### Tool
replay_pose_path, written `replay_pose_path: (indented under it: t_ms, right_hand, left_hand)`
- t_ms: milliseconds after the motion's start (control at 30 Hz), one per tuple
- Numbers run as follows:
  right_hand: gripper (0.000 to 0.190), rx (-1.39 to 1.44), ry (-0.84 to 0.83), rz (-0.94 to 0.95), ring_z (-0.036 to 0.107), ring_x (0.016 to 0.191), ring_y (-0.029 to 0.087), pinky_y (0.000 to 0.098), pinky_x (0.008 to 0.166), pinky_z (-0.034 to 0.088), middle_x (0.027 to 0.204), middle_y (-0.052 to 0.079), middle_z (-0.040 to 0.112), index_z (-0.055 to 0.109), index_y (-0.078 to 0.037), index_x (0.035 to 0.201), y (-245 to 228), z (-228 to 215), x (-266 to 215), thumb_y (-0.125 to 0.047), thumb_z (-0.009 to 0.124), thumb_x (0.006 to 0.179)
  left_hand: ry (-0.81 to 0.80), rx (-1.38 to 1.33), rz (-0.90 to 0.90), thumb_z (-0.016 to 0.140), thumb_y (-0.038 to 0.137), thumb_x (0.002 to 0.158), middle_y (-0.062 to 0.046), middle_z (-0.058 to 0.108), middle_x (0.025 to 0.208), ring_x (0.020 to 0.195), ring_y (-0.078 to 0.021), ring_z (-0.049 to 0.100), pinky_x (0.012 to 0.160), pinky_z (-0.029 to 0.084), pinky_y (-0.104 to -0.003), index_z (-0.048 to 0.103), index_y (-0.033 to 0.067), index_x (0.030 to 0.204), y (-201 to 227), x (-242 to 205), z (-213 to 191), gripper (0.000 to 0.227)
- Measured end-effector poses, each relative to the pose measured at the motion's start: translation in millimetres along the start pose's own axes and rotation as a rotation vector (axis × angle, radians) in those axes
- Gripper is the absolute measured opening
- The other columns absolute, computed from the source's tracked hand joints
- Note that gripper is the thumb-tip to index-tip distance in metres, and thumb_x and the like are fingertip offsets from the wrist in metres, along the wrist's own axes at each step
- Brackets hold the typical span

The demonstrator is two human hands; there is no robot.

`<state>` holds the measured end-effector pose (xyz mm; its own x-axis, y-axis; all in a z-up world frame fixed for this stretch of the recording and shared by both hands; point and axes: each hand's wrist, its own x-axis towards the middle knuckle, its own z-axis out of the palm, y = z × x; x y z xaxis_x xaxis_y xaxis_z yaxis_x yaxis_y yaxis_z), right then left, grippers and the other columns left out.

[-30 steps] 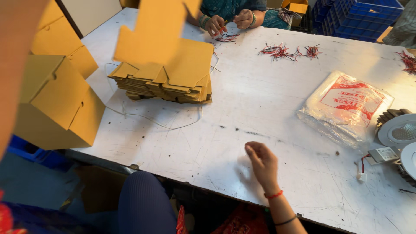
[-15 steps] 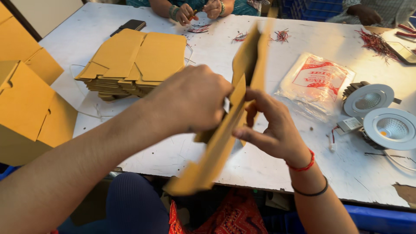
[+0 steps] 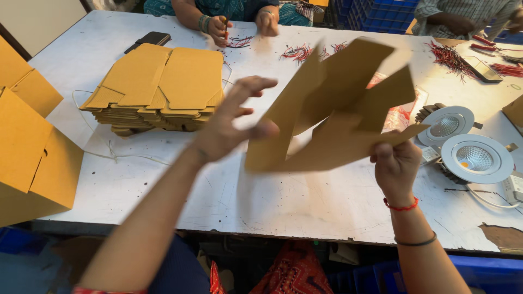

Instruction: The person assembles flat cardboard sheets into small boxes, then places a round LED light fixture and a power driver into a plastic bag and into the box. The person closes the box and stacks it with others, repeating the process for multiple units.

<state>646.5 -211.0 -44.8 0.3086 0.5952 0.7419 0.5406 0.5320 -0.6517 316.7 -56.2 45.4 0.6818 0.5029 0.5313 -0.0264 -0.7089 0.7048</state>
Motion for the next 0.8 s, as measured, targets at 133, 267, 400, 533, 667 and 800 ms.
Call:
replay_pose_path:
  t_ms: [133,267,400,533,667,800]
  right_hand:
    - [0.059,0.048,-0.116,-0.128,0.055,0.064,0.004,0.0183,0.059,0.042,0.072,0.002,0.063,0.061,-0.002,0.089,-14,-14,1,-0.057,0.060,0.108]
    - [0.054,-0.206,-0.046,-0.109,0.057,0.068,0.005,0.0207,0.063,0.046,0.075,0.003,0.064,0.063,0.002,0.100,-34,-9,6,-0.050,0.062,0.112]
    - [0.045,-0.384,0.040,-0.097,0.065,0.074,0.010,0.0243,0.067,0.052,0.090,0.008,0.073,0.056,0.003,0.116,-55,7,2,-0.039,0.074,0.115]
    - [0.048,-0.774,-0.083,-0.049,0.069,0.066,0.022,0.0325,0.058,0.050,0.082,0.011,0.073,0.054,-0.004,0.133,-66,13,14,-0.034,0.077,0.104]
    - [0.046,-0.905,-0.243,-0.056,0.065,0.057,0.028,0.0388,0.053,0.048,0.072,0.008,0.071,0.058,-0.007,0.130,-56,28,22,-0.038,0.072,0.100]
    - [0.048,-0.834,-0.183,-0.105,0.066,0.059,0.027,0.0379,0.054,0.049,0.074,0.007,0.069,0.059,-0.006,0.131,-50,42,25,-0.044,0.068,0.105]
  left_hand:
    - [0.058,-0.106,0.234,0.083,0.038,0.090,-0.014,0.039,0.159,0.147,-0.0300,0.042,0.123,0.036,-0.042,0.028,0.0075,0.162,6,12,48,0.096]
    - [0.142,-0.112,0.126,0.085,0.031,0.081,-0.011,0.053,0.143,0.129,-0.0249,0.058,0.108,0.049,-0.039,0.035,0.0088,0.156,19,10,69,0.093]
    - [0.572,0.025,-0.051,0.073,0.019,0.087,-0.008,0.060,0.121,0.114,-0.0229,0.063,0.094,0.057,-0.038,0.049,0.0068,0.142,-5,7,66,0.062]
    - [0.568,0.090,-0.040,0.072,0.020,0.094,-0.009,0.052,0.116,0.105,-0.0214,0.058,0.092,0.053,-0.035,0.051,0.0021,0.137,-34,0,69,0.051]
    - [0.522,-0.101,-0.135,0.059,0.028,0.107,-0.008,0.052,0.112,0.102,-0.0193,0.056,0.097,0.048,-0.033,0.052,0.0007,0.136,-41,-13,88,0.040]
    - [0.601,-0.078,-0.156,0.065,0.028,0.098,-0.010,0.048,0.111,0.102,-0.0215,0.051,0.090,0.049,-0.035,0.054,-0.0013,0.130,-48,-7,90,0.045]
